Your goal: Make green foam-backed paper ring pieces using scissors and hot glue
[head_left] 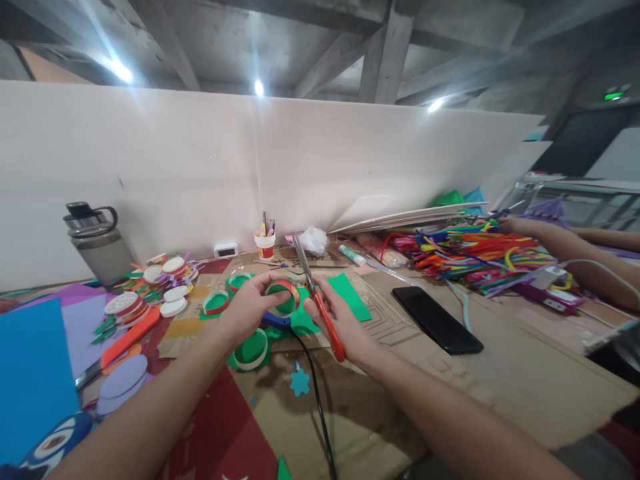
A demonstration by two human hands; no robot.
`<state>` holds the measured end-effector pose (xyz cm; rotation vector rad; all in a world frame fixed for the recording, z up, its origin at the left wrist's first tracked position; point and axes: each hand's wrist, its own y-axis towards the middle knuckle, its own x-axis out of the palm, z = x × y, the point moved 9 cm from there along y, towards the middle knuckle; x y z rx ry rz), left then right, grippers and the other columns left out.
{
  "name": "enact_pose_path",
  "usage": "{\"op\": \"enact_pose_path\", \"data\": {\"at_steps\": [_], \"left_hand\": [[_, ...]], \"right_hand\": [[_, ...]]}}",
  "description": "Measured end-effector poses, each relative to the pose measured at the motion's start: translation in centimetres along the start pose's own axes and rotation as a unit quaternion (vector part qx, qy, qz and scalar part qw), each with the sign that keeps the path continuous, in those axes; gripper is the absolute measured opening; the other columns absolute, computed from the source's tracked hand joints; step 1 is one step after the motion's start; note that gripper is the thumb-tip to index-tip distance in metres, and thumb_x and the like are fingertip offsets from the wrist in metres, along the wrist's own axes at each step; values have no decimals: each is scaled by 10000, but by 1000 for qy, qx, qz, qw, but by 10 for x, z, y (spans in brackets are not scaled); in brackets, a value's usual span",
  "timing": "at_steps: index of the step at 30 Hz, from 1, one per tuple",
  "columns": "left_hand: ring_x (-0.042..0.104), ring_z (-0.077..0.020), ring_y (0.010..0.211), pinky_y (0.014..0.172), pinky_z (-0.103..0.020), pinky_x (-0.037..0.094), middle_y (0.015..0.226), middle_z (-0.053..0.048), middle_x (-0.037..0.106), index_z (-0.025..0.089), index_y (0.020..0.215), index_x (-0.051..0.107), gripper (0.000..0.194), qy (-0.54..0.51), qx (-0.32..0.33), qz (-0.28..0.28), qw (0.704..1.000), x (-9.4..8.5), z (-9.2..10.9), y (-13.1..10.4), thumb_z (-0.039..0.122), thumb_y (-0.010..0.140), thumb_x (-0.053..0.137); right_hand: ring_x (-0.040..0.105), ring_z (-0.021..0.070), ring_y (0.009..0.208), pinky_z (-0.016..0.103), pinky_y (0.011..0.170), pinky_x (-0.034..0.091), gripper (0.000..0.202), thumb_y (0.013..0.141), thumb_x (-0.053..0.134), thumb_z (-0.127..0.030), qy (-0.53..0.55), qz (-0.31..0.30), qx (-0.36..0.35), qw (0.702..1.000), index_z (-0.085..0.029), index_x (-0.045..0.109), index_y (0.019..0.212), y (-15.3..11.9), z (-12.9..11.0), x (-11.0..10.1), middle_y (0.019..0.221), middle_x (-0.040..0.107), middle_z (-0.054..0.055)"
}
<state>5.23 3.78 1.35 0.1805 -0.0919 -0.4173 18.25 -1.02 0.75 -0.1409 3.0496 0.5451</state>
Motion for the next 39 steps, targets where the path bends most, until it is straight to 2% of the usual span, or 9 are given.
{"op": "enact_pose_path", "data": {"at_steps": [3, 6, 10, 15, 18, 21, 28, 39], "left_hand": [[633, -181, 891, 814, -266, 465, 966, -54, 701, 181, 906, 708, 238, 94, 25, -7, 995, 3, 5, 0, 232, 689, 789], [633, -204, 947, 837, -274, 462, 998, -67, 701, 176, 871, 708, 252, 125, 38, 7, 991, 5, 8, 0, 151, 635, 795], [636, -191, 919, 819, -272, 465, 959, -55, 707, 179, 885, 695, 284, 61, 42, 65, 995, 4, 5, -3, 181, 626, 812], [637, -167, 872, 816, -266, 468, 925, -45, 717, 161, 857, 699, 217, -78, 13, 83, 993, 13, -6, -5, 247, 682, 794], [632, -134, 749, 735, -246, 483, 822, -20, 714, 160, 821, 686, 208, -151, 7, 113, 982, 5, -2, -5, 235, 668, 806], [627, -124, 682, 673, -244, 495, 785, -7, 701, 161, 820, 674, 215, -201, 15, 121, 972, -5, 9, -3, 220, 662, 807], [615, -108, 662, 659, -231, 497, 771, 3, 677, 158, 859, 657, 238, -208, 38, 121, 970, -15, 20, -1, 209, 678, 803], [603, -99, 670, 678, -214, 486, 736, 13, 670, 161, 828, 657, 266, -163, 56, 138, 975, -13, 22, -2, 244, 644, 831]], "right_hand": [[491, 141, 706, 284, 678, 446, 538, 790, 697, -414, 11, -9, 2, 1000, -220, 472, 1238, 2, 5, 2, 789, 527, -29], [549, 153, 800, 303, 761, 462, 564, 759, 741, -343, 15, -19, -13, 1000, -229, 475, 1243, 4, 9, 3, 871, 584, -10], [571, 156, 816, 317, 788, 466, 509, 758, 744, -312, 17, 8, -37, 999, -234, 516, 1206, 6, 10, -2, 926, 615, 8], [566, 152, 788, 300, 738, 473, 500, 764, 742, -331, 31, 12, -69, 997, -251, 507, 1198, 5, 3, -3, 945, 618, 14], [542, 146, 772, 295, 733, 466, 458, 832, 672, -355, 3, 0, -60, 998, -260, 483, 1238, 2, 0, -1, 921, 581, 8], [501, 147, 734, 293, 696, 448, 410, 877, 605, -389, -50, -20, -44, 998, -240, 477, 1237, -1, -3, 0, 869, 537, 4], [483, 157, 709, 297, 680, 422, 415, 893, 569, -442, -146, -76, -29, 986, -202, 532, 1229, -2, -3, 7, 790, 546, 2], [492, 150, 741, 289, 715, 421, 397, 892, 578, -412, -139, -96, -49, 984, -191, 542, 1220, -2, -4, 12, 898, 597, 16]]}}
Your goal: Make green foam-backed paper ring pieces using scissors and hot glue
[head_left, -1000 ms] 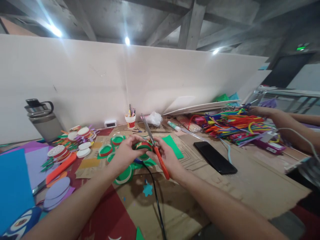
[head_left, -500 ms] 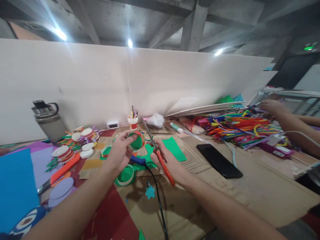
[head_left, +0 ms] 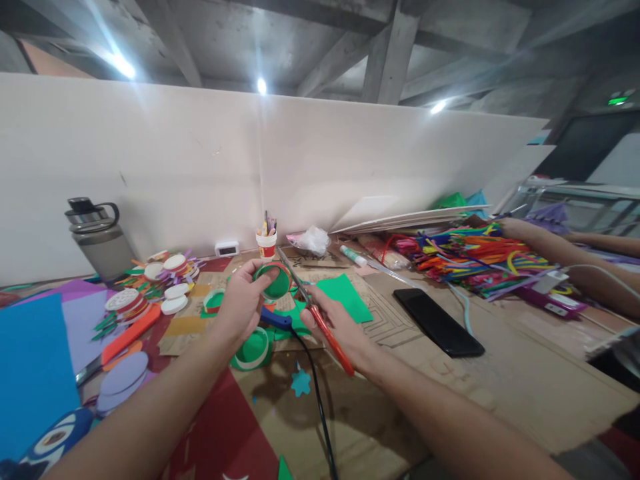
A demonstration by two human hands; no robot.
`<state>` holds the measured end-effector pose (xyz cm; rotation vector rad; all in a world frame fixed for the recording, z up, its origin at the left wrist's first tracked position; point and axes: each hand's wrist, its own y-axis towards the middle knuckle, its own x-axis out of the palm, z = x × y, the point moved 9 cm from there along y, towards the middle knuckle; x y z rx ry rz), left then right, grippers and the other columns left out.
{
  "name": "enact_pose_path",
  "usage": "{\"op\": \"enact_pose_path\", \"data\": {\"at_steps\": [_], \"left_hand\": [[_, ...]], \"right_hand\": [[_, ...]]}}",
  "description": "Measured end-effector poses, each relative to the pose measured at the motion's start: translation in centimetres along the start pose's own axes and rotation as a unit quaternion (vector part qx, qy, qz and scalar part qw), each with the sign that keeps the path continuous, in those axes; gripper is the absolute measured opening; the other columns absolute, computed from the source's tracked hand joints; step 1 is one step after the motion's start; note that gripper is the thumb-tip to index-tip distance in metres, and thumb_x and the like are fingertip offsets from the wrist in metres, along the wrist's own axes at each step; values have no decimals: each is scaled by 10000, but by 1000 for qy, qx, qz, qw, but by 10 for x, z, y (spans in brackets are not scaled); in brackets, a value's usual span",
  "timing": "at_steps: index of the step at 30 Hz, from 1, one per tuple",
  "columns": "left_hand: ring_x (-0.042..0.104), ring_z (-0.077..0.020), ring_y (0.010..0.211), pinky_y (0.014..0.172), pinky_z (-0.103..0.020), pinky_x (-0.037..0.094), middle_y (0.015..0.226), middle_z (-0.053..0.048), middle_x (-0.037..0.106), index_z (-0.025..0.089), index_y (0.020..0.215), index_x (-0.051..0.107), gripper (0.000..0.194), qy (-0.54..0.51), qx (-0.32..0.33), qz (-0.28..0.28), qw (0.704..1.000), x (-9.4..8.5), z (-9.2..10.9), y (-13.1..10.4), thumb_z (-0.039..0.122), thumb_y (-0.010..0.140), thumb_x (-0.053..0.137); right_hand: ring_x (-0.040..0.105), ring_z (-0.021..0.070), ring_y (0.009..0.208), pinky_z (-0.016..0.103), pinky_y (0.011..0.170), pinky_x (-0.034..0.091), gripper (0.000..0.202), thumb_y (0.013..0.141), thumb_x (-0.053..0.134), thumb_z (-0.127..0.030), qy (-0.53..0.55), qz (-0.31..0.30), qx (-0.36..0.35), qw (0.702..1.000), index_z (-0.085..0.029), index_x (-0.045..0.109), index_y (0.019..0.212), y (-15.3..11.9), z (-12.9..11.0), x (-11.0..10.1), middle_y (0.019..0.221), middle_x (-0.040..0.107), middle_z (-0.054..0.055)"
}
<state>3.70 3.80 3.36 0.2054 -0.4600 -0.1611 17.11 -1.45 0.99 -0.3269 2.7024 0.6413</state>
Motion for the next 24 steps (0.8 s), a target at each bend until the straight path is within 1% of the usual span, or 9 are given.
{"op": "enact_pose_path", "data": {"at_steps": [5, 7, 12, 19, 24], "left_hand": [[600, -99, 653, 671, -222, 484, 731, 12, 671, 166, 816, 652, 253, -2, -5, 3, 1000, -1, -4, 0, 262, 658, 824], [607, -101, 665, 682, -224, 485, 743, 9, 675, 168, 826, 651, 248, -5, -4, 5, 1000, -2, -4, 0, 264, 669, 817], [623, -109, 690, 721, -239, 494, 758, 6, 680, 168, 824, 648, 241, -10, 0, -1, 1000, -1, -4, -1, 258, 674, 814], [618, -111, 668, 708, -251, 499, 767, 3, 686, 168, 820, 642, 263, -3, -1, 4, 1000, 0, -3, -2, 268, 657, 823], [613, -108, 676, 716, -242, 489, 753, 5, 679, 168, 824, 645, 262, 8, -2, 7, 1000, 0, -2, -3, 270, 657, 820]], "right_hand": [[410, 129, 639, 266, 605, 380, 393, 900, 542, -427, 8, 3, 39, 999, -167, 553, 1194, 0, 3, 0, 746, 525, -13], [395, 123, 623, 264, 600, 377, 392, 887, 563, -426, 14, 4, 43, 999, -164, 558, 1178, 0, 2, 1, 723, 510, -21], [381, 115, 603, 263, 602, 379, 374, 902, 538, -422, 9, 12, 46, 999, -165, 564, 1171, -1, 3, 0, 704, 489, -25], [393, 125, 616, 264, 588, 380, 463, 891, 539, -487, -6, 22, 56, 998, -145, 561, 1203, -2, 5, -1, 703, 491, -15], [404, 117, 607, 266, 605, 396, 397, 897, 532, -462, -11, 20, 42, 999, -154, 578, 1144, -1, 2, -1, 712, 511, -14]]}}
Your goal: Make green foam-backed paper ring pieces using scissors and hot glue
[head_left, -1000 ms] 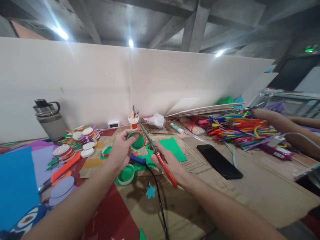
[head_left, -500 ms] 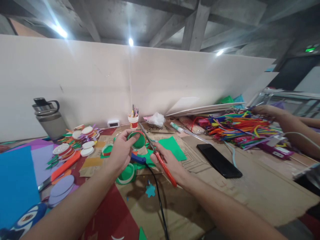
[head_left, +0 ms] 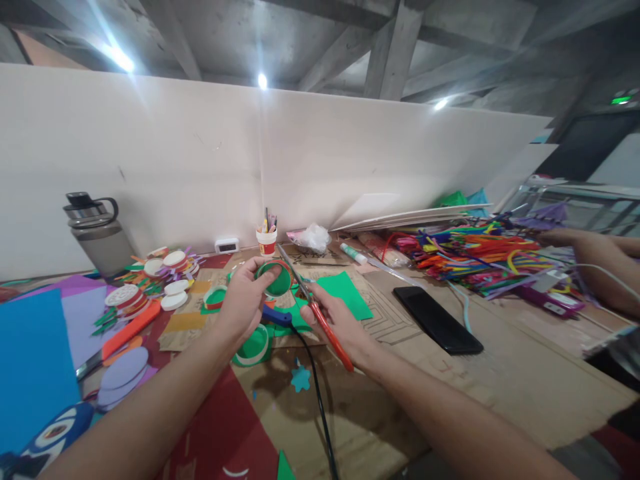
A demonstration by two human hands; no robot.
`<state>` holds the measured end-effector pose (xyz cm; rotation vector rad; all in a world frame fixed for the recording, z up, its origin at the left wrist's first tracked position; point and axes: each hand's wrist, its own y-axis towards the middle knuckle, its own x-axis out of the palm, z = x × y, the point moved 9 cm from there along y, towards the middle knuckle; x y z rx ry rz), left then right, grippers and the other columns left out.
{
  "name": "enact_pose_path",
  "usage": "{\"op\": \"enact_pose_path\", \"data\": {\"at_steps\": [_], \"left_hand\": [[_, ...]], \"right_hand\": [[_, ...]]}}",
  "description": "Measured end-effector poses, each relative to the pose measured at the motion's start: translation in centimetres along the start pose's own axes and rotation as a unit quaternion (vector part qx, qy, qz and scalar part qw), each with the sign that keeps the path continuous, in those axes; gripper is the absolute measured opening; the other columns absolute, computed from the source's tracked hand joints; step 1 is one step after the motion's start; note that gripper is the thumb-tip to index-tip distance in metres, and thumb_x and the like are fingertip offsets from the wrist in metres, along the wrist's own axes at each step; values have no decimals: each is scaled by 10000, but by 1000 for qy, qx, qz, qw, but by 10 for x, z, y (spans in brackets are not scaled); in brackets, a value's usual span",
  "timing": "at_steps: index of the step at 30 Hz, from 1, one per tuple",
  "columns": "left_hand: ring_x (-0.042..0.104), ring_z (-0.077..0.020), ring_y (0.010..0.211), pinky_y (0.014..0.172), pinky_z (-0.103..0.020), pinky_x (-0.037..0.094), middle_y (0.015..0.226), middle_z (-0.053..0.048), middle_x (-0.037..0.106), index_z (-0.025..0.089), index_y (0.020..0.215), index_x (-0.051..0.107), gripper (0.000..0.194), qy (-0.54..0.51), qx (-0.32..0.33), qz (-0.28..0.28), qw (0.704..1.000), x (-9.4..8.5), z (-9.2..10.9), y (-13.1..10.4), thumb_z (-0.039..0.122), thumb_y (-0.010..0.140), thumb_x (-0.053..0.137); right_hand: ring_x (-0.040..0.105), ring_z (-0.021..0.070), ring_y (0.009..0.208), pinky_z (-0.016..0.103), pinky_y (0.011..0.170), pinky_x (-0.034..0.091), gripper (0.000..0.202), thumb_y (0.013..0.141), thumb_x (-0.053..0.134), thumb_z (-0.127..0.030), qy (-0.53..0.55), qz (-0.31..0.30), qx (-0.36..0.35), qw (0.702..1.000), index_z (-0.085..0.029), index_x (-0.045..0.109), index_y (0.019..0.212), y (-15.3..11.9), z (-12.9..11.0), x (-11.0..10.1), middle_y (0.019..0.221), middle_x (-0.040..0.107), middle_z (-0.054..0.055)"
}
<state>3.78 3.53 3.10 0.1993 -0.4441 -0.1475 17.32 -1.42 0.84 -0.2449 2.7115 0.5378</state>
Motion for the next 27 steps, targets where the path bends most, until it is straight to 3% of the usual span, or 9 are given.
{"op": "enact_pose_path", "data": {"at_steps": [9, 20, 27], "left_hand": [[606, -110, 665, 697, -245, 486, 756, 9, 672, 169, 817, 639, 269, -1, -3, 5, 1000, 0, 0, 0, 269, 649, 823], [603, -106, 643, 617, -222, 474, 762, 8, 676, 176, 859, 652, 272, 5, -12, -11, 1000, -3, -3, 4, 276, 666, 817], [597, -100, 639, 673, -240, 490, 757, 6, 675, 160, 823, 655, 273, 3, -16, -20, 1000, -3, -2, 4, 270, 646, 831]], "right_hand": [[426, 117, 604, 264, 605, 400, 380, 896, 530, -448, 8, -3, 4, 1000, -153, 581, 1130, 1, 3, 1, 719, 524, -10], [348, 101, 585, 239, 554, 330, 349, 902, 516, -465, -17, -9, -7, 1000, -164, 584, 1067, 1, 4, 0, 692, 490, -28], [325, 101, 566, 238, 505, 276, 339, 899, 514, -497, -20, -11, -6, 1000, -181, 595, 992, 1, 6, 1, 657, 470, -36]]}}
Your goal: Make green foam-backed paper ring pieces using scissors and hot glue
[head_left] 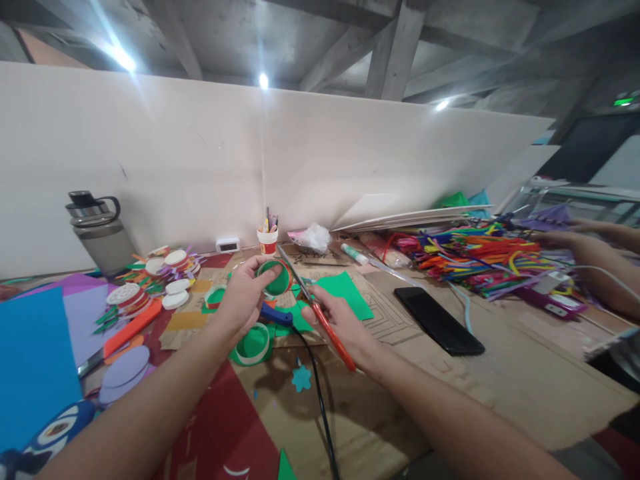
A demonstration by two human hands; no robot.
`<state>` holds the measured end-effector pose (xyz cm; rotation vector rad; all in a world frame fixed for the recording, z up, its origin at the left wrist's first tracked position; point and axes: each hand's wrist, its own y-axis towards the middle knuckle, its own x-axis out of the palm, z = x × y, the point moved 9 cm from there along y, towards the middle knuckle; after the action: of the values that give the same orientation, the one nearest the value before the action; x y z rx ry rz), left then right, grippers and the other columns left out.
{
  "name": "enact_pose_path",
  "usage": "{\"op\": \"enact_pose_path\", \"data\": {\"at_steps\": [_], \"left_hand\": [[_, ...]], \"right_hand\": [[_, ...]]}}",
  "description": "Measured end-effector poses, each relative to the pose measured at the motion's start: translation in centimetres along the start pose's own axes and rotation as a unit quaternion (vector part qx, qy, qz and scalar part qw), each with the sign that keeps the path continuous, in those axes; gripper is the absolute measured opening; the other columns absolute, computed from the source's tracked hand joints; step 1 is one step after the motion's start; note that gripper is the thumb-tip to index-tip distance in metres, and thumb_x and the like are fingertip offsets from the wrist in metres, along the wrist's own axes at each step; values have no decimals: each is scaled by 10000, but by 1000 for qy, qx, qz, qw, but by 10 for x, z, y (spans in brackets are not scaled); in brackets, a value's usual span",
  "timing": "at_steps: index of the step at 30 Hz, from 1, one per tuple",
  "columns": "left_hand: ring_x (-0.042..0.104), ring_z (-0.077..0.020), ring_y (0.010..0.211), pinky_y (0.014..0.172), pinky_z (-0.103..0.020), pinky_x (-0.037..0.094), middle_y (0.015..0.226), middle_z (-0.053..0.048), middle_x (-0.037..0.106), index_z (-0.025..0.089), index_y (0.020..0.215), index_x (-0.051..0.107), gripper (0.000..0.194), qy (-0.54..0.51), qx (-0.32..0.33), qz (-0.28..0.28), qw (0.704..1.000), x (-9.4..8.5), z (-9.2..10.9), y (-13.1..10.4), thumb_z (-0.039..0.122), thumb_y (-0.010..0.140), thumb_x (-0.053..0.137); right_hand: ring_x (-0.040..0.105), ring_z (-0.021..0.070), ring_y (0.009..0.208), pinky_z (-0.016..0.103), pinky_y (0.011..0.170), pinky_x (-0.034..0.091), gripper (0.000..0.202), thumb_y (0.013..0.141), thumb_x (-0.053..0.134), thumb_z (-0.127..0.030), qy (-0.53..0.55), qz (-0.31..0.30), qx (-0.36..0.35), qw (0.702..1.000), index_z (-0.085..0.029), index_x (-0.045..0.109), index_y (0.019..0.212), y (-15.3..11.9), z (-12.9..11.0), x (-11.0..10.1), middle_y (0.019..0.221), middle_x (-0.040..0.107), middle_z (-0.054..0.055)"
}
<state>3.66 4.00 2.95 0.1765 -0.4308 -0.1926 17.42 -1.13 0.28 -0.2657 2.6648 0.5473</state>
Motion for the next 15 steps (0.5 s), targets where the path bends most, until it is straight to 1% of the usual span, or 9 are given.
{"op": "enact_pose_path", "data": {"at_steps": [3, 8, 11, 15], "left_hand": [[593, -102, 639, 659, -238, 486, 754, 5, 671, 162, 822, 656, 283, 0, -1, -1, 1000, -1, 0, 1, 283, 638, 834], [629, -125, 685, 695, -264, 512, 816, -14, 701, 164, 834, 662, 296, 1, -15, -5, 1000, -2, 1, 2, 273, 622, 838], [628, -132, 652, 663, -272, 517, 776, -13, 699, 163, 819, 657, 308, 5, -27, -3, 1000, -3, 1, 3, 280, 605, 845], [612, -132, 605, 613, -266, 504, 718, -8, 683, 159, 799, 657, 305, 19, -32, -11, 999, -2, 4, 3, 266, 587, 849]], "right_hand": [[320, 102, 565, 244, 505, 268, 329, 898, 519, -499, 2, -1, -7, 1000, -186, 595, 965, 0, -1, 0, 652, 455, -39], [312, 100, 570, 243, 507, 255, 327, 902, 514, -506, 4, 0, -13, 1000, -189, 592, 928, -1, -4, -1, 648, 435, -45], [314, 100, 573, 241, 511, 260, 319, 898, 526, -504, 8, 0, -18, 1000, -192, 593, 908, -1, -6, -1, 654, 438, -44], [302, 101, 556, 240, 498, 250, 320, 898, 524, -503, 3, -8, 0, 1000, -194, 604, 932, -1, -3, 0, 617, 424, -51]]}}
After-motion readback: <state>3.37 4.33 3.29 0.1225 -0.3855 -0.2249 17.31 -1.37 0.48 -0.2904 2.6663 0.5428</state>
